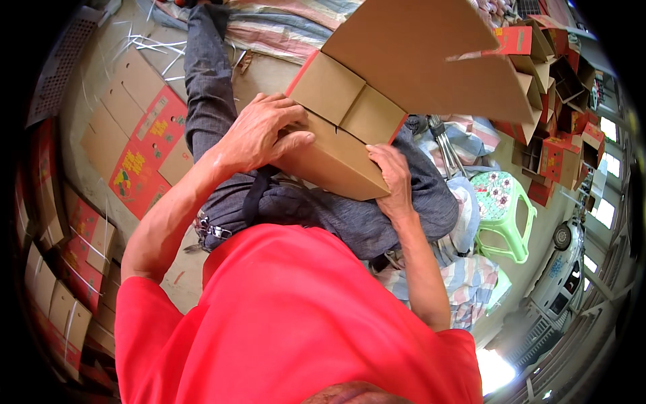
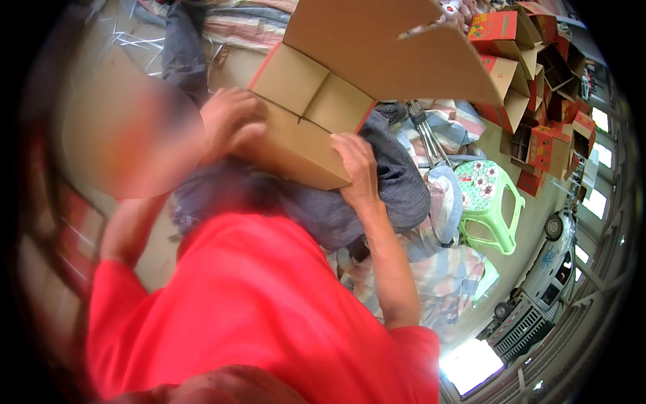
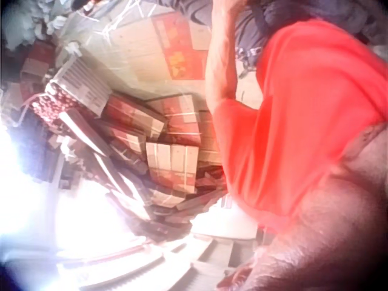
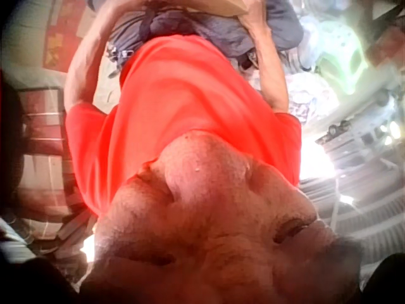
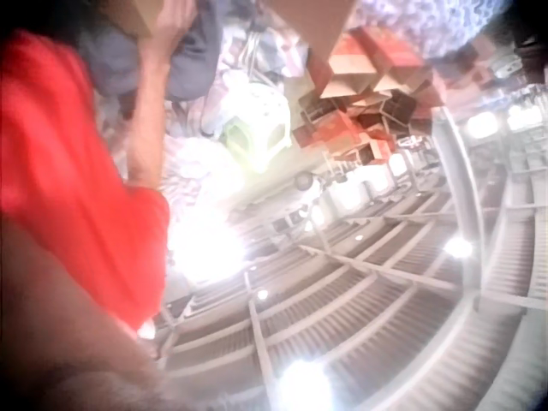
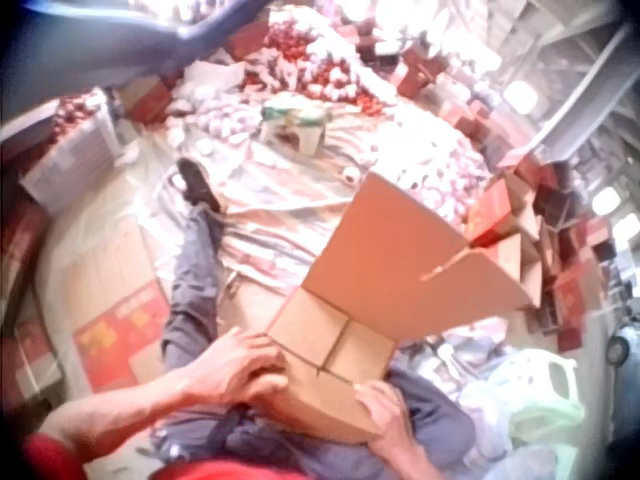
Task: The person sits on the floor and repeatedly folds flat cardboard sheets into small boxes, tucking flaps to form the structure. The person handles multiple boxes one at a time, placing each completed box aside.
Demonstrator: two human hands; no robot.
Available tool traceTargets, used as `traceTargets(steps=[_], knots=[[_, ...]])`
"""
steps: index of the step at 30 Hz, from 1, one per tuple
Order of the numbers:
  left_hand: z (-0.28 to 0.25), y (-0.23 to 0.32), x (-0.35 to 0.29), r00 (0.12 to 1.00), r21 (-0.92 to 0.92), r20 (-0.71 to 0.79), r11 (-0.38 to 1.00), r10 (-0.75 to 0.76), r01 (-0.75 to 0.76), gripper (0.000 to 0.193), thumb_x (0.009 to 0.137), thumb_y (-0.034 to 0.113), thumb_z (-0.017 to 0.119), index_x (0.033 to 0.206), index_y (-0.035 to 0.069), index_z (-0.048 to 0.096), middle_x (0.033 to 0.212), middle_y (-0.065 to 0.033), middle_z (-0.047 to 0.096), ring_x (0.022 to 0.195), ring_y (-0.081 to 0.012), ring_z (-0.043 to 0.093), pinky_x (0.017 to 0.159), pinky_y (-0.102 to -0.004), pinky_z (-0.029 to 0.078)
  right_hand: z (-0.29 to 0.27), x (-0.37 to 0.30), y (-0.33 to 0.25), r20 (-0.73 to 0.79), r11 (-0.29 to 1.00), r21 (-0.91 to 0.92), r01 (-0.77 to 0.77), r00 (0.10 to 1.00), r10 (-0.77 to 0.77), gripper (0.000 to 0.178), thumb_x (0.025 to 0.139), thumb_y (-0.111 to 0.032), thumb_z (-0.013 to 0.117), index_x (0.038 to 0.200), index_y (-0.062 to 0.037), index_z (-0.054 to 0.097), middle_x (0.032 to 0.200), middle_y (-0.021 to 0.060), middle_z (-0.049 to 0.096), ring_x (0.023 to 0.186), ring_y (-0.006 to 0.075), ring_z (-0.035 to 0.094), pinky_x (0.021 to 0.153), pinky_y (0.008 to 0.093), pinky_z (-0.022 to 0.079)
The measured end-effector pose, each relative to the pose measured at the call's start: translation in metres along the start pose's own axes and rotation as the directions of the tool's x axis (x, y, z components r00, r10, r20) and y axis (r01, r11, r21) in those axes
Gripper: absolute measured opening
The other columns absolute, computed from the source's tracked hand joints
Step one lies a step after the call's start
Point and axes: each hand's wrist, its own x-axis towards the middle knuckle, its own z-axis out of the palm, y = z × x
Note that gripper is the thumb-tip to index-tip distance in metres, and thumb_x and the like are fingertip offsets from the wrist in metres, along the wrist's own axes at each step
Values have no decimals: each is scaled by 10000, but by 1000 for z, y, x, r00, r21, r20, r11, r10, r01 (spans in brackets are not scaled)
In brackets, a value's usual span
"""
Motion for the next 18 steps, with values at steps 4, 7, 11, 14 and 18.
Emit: traceTargets(steps=[4,7,11,14,18], knots=[[5,-8,7,998,-21,-19,998,-67,66,362,970,434,718,1011,76,750,1054,-106,700,1119,-312,620,979,-455,435,7,-26,6,-76,925,308,-221,964,256,341,966,-110,651,1270,42,624,1402,206,650,1341,414,573,1185,471,416],[17,-16,12,990,-9,-29,991,-137,136,388,934,446,758,1054,78,745,1155,-124,680,1203,-322,584,1013,-480,420,16,-39,9,-258,747,636,-194,859,443,580,1115,-274,533,1569,38,352,1601,250,468,1496,367,448,1271,503,298],[45,-35,20,929,-16,-299,975,-217,223,662,863,455,829,1372,81,629,1401,-191,616,1409,-348,483,1153,-510,362,46,-22,6,-41,584,694,-420,787,615,928,1099,-399,567,1674,42,-14,1762,212,162,1626,341,180,1307,444,177],[68,-58,24,856,-194,-321,912,-406,360,1021,824,449,865,1611,21,376,1521,-264,553,1480,-403,455,1241,-498,333,64,-1,-2,83,363,763,-535,638,766,761,1100,-401,556,1635,42,245,1605,200,444,1449,281,457,1189,413,370],[77,-61,35,868,-444,-123,808,-482,386,929,858,370,843,1584,-12,406,1484,-267,592,1406,-404,551,1193,-437,420,94,-9,41,126,265,764,-589,538,833,600,1103,-376,540,1519,48,456,1448,168,583,1301,254,562,1085,398,452]])
